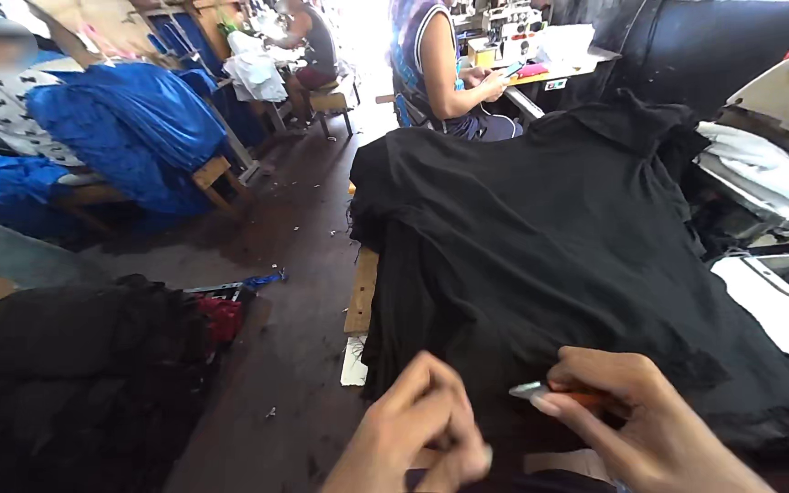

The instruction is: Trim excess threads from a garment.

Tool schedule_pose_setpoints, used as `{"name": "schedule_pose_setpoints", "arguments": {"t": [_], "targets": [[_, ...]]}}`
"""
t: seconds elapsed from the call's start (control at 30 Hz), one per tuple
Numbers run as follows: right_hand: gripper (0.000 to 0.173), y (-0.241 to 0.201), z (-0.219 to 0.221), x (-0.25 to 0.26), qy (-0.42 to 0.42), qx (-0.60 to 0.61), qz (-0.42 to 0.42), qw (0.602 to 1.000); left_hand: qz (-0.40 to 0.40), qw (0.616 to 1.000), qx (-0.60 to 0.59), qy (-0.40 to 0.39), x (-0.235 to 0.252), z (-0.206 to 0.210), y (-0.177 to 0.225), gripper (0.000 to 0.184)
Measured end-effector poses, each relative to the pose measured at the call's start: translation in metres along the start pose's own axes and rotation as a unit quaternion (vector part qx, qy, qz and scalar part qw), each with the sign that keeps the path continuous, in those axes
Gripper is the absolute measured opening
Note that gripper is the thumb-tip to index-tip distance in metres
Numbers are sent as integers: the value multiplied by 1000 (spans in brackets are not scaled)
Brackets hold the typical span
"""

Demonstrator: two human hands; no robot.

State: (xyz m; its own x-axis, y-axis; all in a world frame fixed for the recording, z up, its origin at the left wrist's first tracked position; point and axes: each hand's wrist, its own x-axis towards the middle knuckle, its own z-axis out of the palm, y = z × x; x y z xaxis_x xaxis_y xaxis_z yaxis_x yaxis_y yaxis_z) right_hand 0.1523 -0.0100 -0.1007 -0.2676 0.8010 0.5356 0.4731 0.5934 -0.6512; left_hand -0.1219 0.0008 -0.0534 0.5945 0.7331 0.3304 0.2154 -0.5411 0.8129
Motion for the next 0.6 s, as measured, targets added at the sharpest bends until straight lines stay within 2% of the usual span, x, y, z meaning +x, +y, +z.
{"name": "schedule_pose_setpoints", "arguments": {"t": [0.07,0.1,0.13,0.2,0.23,0.3,0.4,0.5,0.6], "targets": [[33,-3,-20,1,-26,90,24,995,6,987,55,-151,-10,-40,16,25],[33,-3,-29,0,-37,95,26,994,0,978,90,-188,-13,-52,23,24],[35,-3,-37,-2,-48,70,22,996,-7,976,123,-182,-14,-56,29,23],[38,-3,-49,-6,-82,-45,10,996,-13,982,165,-89,-10,-44,32,18],[34,-4,-52,-8,-100,-107,5,989,-10,983,178,-44,-6,-31,30,16],[20,-1,-55,-10,-107,-170,-13,980,-4,980,197,-10,2,-8,19,16],[15,3,-60,-6,-87,-119,-20,989,3,977,214,-14,8,10,5,25],[14,6,-64,5,-60,-44,-6,997,0,978,208,16,12,10,0,18],[14,13,-56,17,-1,-140,47,989,-30,978,201,57,15,7,-10,25]]}}
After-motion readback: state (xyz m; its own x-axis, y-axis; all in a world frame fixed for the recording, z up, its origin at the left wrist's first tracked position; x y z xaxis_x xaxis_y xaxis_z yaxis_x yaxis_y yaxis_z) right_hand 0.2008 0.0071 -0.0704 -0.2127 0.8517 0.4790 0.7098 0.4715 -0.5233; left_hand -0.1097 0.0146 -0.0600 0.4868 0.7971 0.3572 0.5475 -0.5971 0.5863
